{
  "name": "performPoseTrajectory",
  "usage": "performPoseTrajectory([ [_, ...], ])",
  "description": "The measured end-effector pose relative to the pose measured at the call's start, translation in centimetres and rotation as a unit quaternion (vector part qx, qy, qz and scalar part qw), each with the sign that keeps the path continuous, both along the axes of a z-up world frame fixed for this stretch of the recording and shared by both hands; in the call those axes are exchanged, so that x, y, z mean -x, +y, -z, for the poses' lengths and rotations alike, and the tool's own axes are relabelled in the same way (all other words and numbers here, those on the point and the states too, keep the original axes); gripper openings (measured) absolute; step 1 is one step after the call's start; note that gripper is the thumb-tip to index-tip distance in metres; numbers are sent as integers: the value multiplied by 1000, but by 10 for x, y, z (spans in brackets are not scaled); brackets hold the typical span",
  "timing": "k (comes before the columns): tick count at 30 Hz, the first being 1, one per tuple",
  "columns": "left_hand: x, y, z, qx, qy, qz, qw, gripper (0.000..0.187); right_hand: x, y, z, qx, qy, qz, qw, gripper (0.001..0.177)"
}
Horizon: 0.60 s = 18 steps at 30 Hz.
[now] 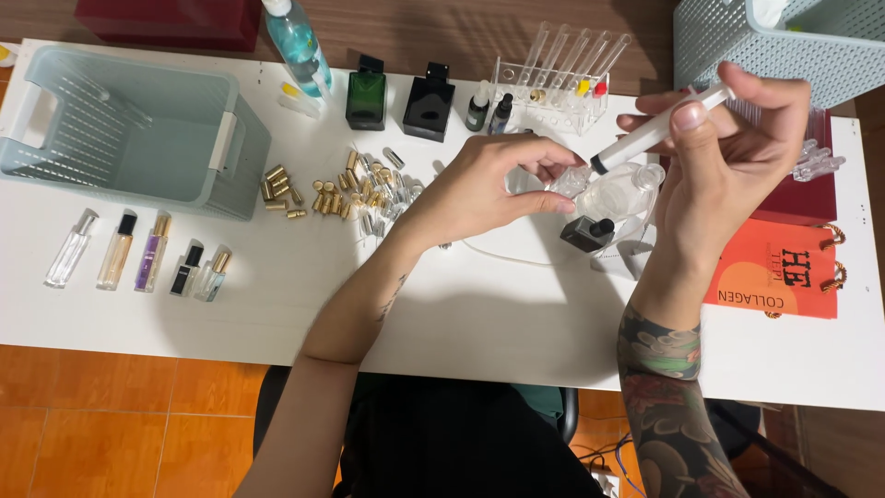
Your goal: Cleaning perfume bottles with a cloth and using a syringe to extract liquid from a container to fill vials.
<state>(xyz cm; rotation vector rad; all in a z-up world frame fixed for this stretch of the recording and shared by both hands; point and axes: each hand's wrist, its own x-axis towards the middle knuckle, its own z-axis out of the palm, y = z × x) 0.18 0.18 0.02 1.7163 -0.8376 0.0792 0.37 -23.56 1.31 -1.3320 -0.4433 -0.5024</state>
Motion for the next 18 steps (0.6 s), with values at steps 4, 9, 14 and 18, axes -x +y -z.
performPoseTrajectory([
  [4, -1, 1, 2, 4, -1, 9, 1000, 41, 6, 6, -6, 18, 14, 15, 1000, 26],
  [9, -1, 2, 2, -26, -5, -16, 1000, 36, 8, 3, -3, 77, -8, -9, 997, 27],
  [14, -5, 6, 2, -53, 11, -23, 998, 34, 17, 1, -7, 118, 18, -31, 992, 31],
  [18, -11, 10, 5, -76, -28, -7, 997, 33, 21, -7, -1, 185, -37, 8, 982, 29],
])
